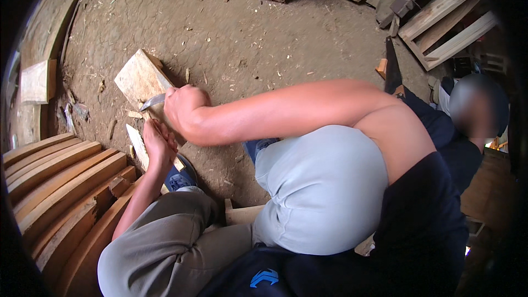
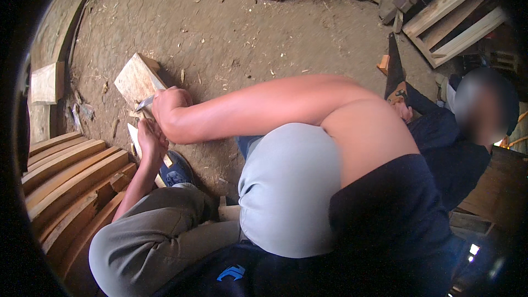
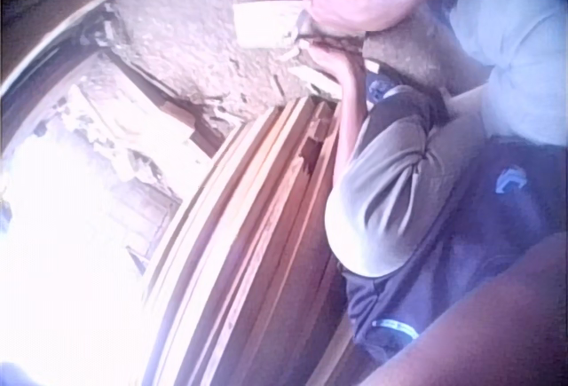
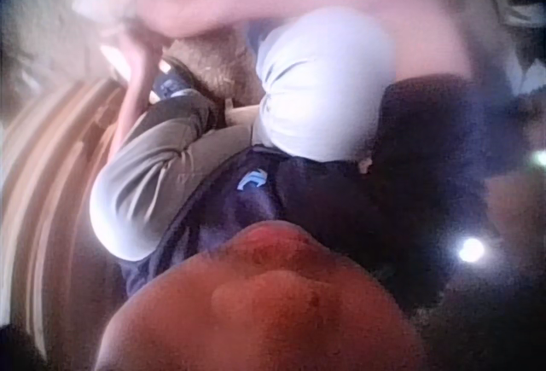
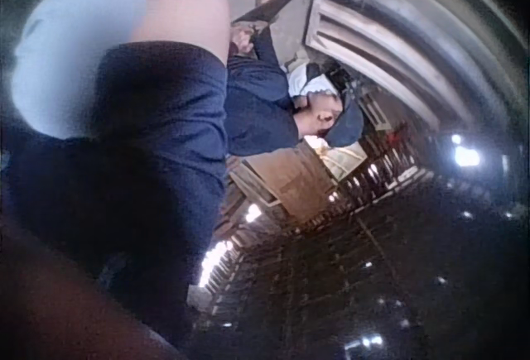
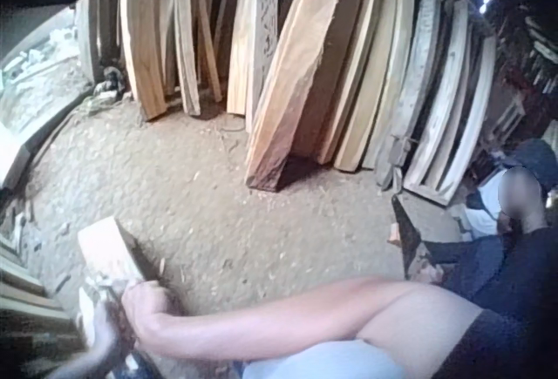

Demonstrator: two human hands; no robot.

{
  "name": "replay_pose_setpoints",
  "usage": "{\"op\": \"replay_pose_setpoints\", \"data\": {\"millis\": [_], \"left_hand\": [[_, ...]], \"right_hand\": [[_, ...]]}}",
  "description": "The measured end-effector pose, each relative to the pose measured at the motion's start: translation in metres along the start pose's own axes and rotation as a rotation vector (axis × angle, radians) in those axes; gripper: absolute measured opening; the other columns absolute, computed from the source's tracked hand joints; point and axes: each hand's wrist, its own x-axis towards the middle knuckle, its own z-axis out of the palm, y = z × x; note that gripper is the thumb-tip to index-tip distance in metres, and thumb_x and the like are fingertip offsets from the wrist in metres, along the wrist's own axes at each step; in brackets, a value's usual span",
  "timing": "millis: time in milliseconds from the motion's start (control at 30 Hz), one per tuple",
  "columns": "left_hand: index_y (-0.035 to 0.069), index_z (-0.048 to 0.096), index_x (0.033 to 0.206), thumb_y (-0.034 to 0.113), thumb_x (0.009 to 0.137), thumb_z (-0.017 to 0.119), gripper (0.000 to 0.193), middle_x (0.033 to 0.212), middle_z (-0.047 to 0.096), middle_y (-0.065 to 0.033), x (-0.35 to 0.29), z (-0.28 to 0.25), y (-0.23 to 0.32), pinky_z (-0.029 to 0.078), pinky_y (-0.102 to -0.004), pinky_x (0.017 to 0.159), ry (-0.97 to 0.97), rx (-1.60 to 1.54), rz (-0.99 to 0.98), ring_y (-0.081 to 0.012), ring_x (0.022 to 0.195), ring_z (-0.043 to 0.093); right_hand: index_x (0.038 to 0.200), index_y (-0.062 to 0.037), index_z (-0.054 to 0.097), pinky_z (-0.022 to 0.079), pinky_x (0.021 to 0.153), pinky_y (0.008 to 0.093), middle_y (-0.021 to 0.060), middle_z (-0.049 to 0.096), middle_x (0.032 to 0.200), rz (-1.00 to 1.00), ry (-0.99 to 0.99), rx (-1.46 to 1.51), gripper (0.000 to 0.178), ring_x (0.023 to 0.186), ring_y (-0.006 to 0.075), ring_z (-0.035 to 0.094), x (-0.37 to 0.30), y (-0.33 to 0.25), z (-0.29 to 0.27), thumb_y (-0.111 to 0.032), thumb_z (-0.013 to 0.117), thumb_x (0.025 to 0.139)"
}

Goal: The person sits on the floor and uses a knife to carve a small wooden stick, repeatedly shaving off thin layers. The person occasionally pauses to inspect the carved piece and then resumes carving.

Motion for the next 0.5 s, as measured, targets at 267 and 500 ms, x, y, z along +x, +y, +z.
{"op": "replay_pose_setpoints", "data": {"millis": [267, 500], "left_hand": [[0.012, 0.038, 0.069, 0.038, 0.098, 0.028, 0.040, 0.046, 0.034, -0.0024, 0.002, 0.005, -0.003, 0.028, -0.0305, 0.027, 0.019, 0.021, 0.077, -0.0158, 0.031, 0.032], [0.017, 0.049, 0.086, 0.045, 0.096, 0.036, 0.032, 0.059, 0.044, 0.0043, 0.028, -0.027, -0.013, 0.033, -0.0249, 0.037, 0.006, -0.107, 0.048, -0.0097, 0.044, 0.040]], "right_hand": [[0.116, -0.0007, 0.057, 0.050, 0.041, 0.0377, 0.0065, 0.053, 0.104, 0.083, -0.005, -0.134, 0.036, 0.085, 0.0214, 0.059, 0.006, -0.018, -0.003, -0.022, 0.059, 0.087], [0.114, -0.0052, 0.057, 0.050, 0.065, 0.0339, 0.0034, 0.057, 0.101, 0.027, 0.041, -0.037, 0.037, 0.086, 0.0185, 0.059, 0.017, -0.018, 0.010, -0.030, 0.058, 0.087]]}}
